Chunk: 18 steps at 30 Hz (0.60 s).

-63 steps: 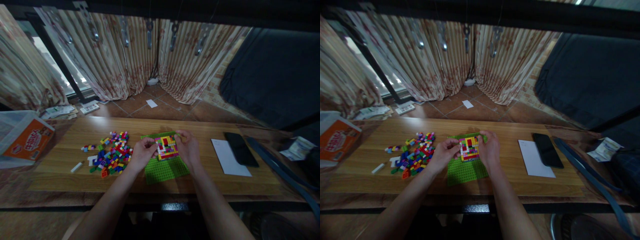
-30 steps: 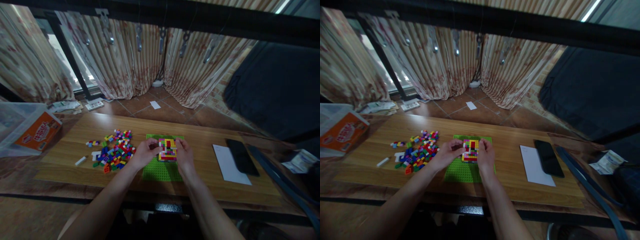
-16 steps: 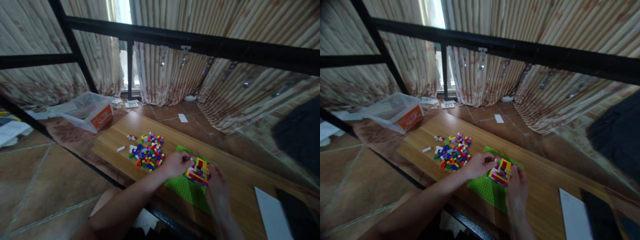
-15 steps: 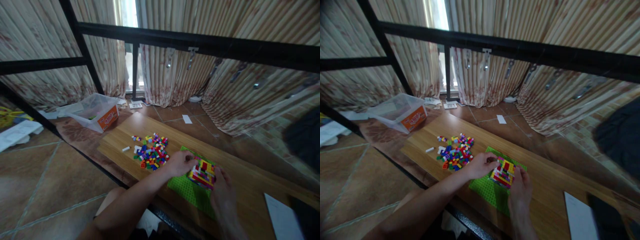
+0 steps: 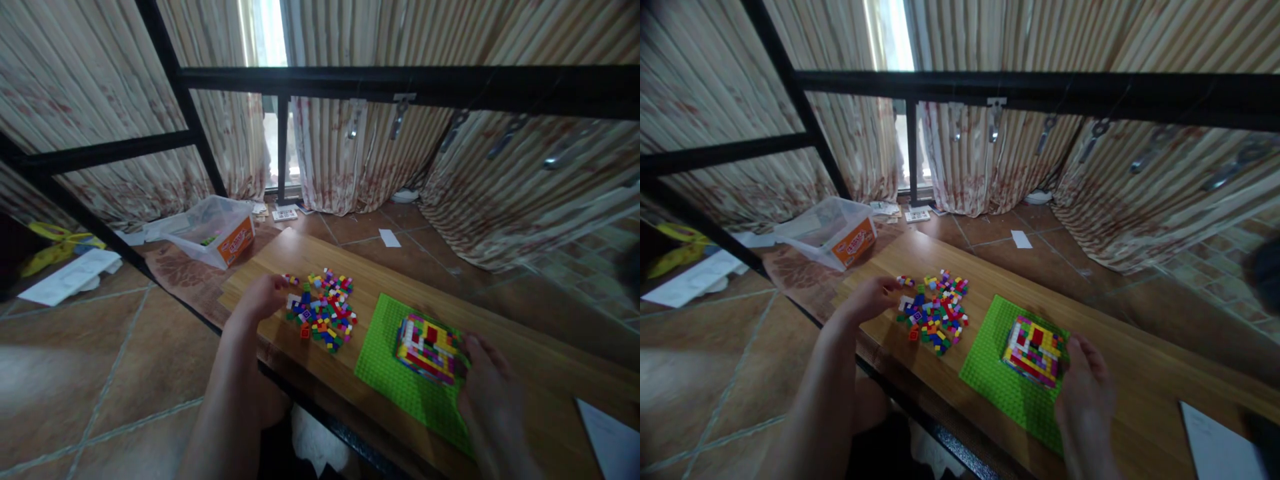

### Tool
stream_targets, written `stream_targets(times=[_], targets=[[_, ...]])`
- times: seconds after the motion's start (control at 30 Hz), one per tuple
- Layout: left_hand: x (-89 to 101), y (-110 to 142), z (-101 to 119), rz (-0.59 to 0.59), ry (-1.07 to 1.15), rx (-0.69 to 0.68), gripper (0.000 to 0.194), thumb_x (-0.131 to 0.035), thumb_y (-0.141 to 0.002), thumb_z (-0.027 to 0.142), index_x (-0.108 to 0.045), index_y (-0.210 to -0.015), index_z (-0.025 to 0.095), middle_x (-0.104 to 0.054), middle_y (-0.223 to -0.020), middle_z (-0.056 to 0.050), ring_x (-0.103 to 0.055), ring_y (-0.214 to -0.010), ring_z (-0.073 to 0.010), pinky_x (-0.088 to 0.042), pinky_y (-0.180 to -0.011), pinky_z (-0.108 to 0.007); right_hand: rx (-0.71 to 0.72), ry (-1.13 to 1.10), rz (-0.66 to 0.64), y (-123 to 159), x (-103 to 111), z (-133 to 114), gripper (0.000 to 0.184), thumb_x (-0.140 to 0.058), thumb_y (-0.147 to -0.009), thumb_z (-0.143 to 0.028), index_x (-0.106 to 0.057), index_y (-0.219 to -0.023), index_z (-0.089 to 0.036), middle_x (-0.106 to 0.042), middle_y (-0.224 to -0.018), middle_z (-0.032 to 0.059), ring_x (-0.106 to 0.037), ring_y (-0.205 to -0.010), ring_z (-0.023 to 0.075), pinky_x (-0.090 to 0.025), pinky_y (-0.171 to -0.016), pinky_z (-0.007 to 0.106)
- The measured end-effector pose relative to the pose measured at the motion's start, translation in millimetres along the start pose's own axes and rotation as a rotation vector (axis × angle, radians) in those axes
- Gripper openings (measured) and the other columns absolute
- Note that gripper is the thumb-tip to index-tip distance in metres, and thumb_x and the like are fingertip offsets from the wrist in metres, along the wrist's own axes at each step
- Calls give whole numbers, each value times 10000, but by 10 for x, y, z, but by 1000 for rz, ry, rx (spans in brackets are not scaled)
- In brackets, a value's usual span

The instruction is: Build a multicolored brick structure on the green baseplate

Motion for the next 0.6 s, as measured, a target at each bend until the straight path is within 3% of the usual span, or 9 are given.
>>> stream_targets(times=[0.1, 0.2, 0.33, 0.43, 0.53, 0.6], targets=[[-157, -36, 91, -40, 25, -109, 315, -679, -599, 110, -795, -877, 203, -730, -801, -36, -637, -732, -182, -437, -627, -235, 8, -21, -7, -10, -3, 3, 201, -747, -678, -267, -679, -855, -199, -663, -790, -40, -632, -591, 103, -594, -560, 243], [-224, -83, 135, -43, 39, -122, 205, -675, -588, 132, -785, -743, 211, -694, -669, -16, -603, -630, -167, -399, -575, -235, 22, -37, -3, -11, 0, 4, 207, -769, -653, -270, -688, -833, -206, -677, -811, -32, -641, -624, 105, -569, -525, 205], [-206, -112, 77, -44, 153, -134, 58, -666, -621, 219, -718, -605, 198, -629, -544, 5, -545, -557, -143, -335, -509, -215, 44, -29, -32, -36, -13, 19, 238, -777, -638, -307, -687, -830, -200, -674, -810, -21, -635, -635, 121, -542, -506, 220], [-156, -110, 65, -27, 202, -149, 147, -680, -650, 306, -682, -574, 181, -581, -502, 12, -503, -532, -132, -313, -492, -211, 81, -10, -44, -55, -20, 2, 260, -766, -646, -331, -676, -852, -201, -670, -825, -20, -636, -655, 134, -550, -582, 268], [-150, -87, 214, -29, 296, -180, 212, -664, -700, 366, -718, -695, 161, -635, -582, 0, -533, -567, -141, -354, -513, -218, 240, 115, -18, 4, -23, -134, 262, -722, -712, -381, -687, -898, -200, -677, -844, 1, -655, -747, 174, -545, -699, 326], [-220, -40, 442, -44, 408, -237, 237, -652, -731, 370, -729, -789, 153, -675, -657, -12, -564, -603, -148, -398, -545, -226, 466, 285, -24, 128, -61, -300, 290, -677, -779, -425, -703, -951, -193, -699, -908, 42, -661, -879, 226, -528, -806, 385]])
Point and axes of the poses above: each hand's wrist, its own y-axis away from the middle knuckle, its own x-axis out of the back of the hand, z = x × y, the point moved 4 cm from there along -y, towards the middle knuckle
